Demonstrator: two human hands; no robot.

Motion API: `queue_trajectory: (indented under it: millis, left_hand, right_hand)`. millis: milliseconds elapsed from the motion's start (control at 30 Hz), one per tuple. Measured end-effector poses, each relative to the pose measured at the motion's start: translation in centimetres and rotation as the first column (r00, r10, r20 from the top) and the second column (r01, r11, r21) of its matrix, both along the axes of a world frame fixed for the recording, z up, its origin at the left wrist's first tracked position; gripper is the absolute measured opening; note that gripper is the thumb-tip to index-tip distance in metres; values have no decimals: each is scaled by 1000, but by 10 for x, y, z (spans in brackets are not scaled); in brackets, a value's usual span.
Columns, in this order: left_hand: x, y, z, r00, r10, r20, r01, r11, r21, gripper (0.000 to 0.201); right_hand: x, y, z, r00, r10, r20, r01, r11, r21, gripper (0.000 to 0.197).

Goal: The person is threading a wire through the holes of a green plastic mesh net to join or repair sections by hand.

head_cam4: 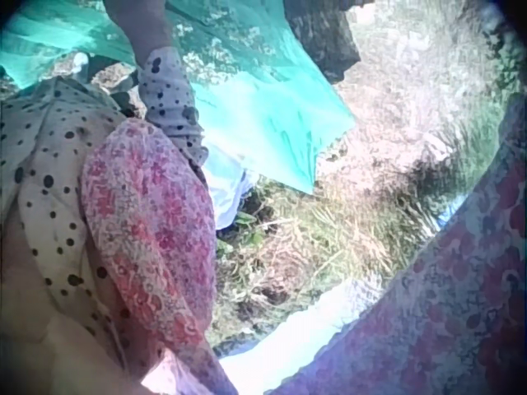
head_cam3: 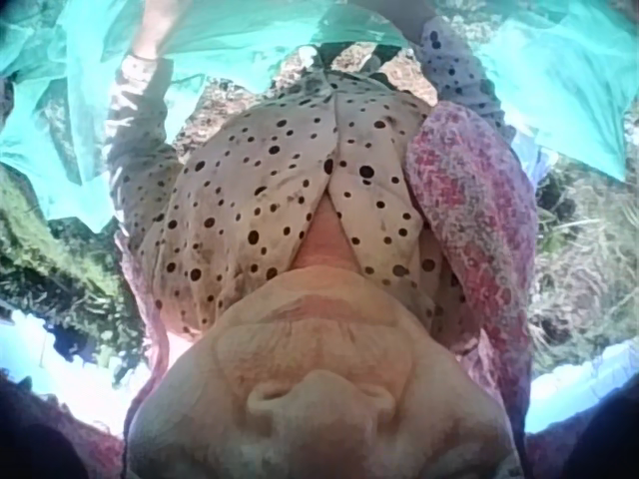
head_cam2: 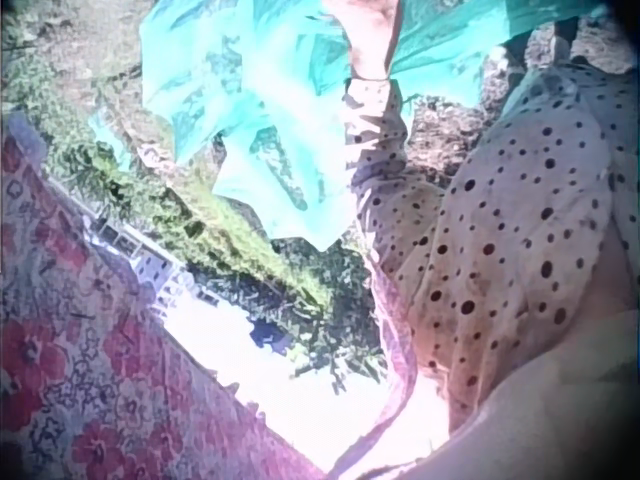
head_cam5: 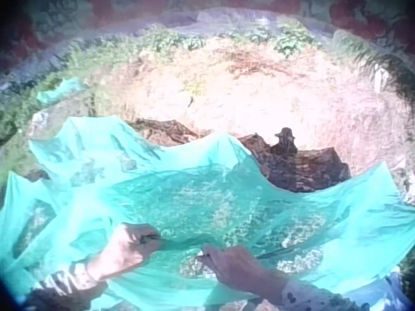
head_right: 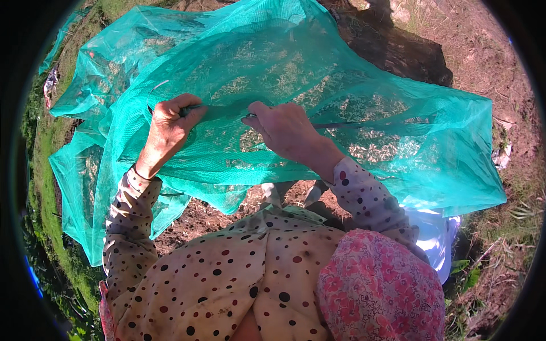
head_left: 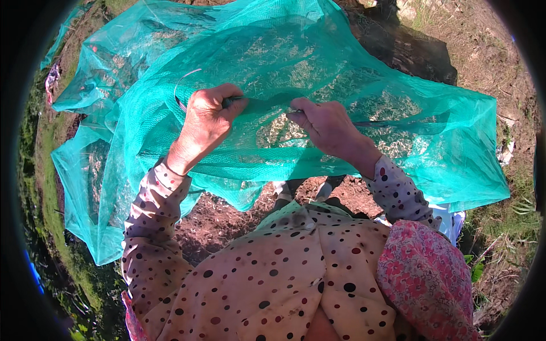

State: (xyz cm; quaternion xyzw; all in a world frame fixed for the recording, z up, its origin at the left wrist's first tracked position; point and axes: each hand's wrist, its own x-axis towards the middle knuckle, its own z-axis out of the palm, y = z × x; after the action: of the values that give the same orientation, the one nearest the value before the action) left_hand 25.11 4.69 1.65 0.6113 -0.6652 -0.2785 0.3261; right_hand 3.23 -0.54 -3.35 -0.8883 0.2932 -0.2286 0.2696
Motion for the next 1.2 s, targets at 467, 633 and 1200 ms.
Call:
queue_trajectory:
  millis: [467, 633, 1200]
  left_hand:
    - [-18, 8, 14, 997, -36, -74, 50, 980, 195, 9]
    - [-19, 12, 13, 991, -101, 83, 86, 983, 164, 21]
    - [-34, 3, 4, 939, -148, 311, 197, 972, -130, 13]
  right_hand:
    - [26, -3, -16, 998, 25, 57, -17, 990, -139, 18]
    - [21, 2, -17, 988, 37, 152, -15, 990, -143, 13]
    - [15, 4, -1, 978, -29, 207, 28, 1000, 10, 12]
